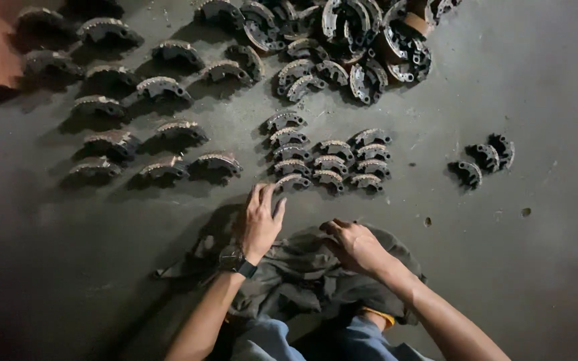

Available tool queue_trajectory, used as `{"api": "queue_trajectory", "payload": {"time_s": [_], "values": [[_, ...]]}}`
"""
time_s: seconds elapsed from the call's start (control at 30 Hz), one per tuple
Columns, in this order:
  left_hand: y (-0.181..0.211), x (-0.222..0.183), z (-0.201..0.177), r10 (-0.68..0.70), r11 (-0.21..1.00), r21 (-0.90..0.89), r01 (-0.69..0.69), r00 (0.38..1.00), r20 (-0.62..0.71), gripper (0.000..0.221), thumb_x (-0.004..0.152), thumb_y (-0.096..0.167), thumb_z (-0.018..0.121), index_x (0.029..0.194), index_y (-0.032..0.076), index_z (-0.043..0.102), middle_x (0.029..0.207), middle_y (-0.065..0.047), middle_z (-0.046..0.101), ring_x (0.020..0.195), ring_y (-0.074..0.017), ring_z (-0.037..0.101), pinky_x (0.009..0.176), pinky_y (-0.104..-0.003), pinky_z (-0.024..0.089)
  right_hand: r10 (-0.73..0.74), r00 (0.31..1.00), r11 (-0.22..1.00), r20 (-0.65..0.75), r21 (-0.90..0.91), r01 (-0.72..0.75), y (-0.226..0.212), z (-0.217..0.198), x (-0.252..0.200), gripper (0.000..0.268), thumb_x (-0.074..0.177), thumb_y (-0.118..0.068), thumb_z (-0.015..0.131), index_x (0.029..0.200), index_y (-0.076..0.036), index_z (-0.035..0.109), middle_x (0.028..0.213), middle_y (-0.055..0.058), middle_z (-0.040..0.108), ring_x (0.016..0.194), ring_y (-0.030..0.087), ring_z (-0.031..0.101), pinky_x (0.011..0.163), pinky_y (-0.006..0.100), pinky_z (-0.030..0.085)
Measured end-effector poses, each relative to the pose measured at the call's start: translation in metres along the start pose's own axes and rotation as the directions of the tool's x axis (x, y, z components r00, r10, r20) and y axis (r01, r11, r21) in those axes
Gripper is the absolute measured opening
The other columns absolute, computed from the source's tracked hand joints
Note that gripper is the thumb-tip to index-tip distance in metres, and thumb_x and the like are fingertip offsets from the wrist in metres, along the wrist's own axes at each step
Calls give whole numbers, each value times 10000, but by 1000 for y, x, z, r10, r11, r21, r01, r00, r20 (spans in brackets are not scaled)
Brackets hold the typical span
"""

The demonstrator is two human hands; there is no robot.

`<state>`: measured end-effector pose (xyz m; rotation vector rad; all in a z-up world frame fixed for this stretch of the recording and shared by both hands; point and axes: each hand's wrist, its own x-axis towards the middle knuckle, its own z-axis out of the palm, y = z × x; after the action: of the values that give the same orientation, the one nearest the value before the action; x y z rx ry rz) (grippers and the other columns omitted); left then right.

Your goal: Sorting and arranging motorcycle drum brake shoe components on the floor.

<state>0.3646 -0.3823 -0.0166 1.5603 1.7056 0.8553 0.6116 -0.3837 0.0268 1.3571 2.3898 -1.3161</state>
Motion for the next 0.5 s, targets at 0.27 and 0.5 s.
{"api": "queue_trajectory", "payload": {"time_s": [0.27, 0.5], "values": [[41, -24, 5, -112, 989, -78, 127, 979, 168, 229, 912, 178, 728, 1072, 24, 675, 953, -157, 695, 851, -347, 681, 746, -440, 551, 216, 976, 976, 6, -16, -216, 64, 39, -9, 486, 958, -110, 594, 1428, -3, 527, 848, 247, 671, 771, 421, 666, 673, 488, 527], [61, -52, 17, -198, 930, -220, 293, 907, 371, 210, 905, 182, 725, 1037, 24, 687, 948, -123, 723, 820, -275, 723, 694, -371, 573, 272, 955, 947, -118, 207, -244, 12, -13, -8, 864, 902, -204, 673, 1575, 88, 216, 805, 254, 701, 668, 438, 661, 622, 506, 524]]}}
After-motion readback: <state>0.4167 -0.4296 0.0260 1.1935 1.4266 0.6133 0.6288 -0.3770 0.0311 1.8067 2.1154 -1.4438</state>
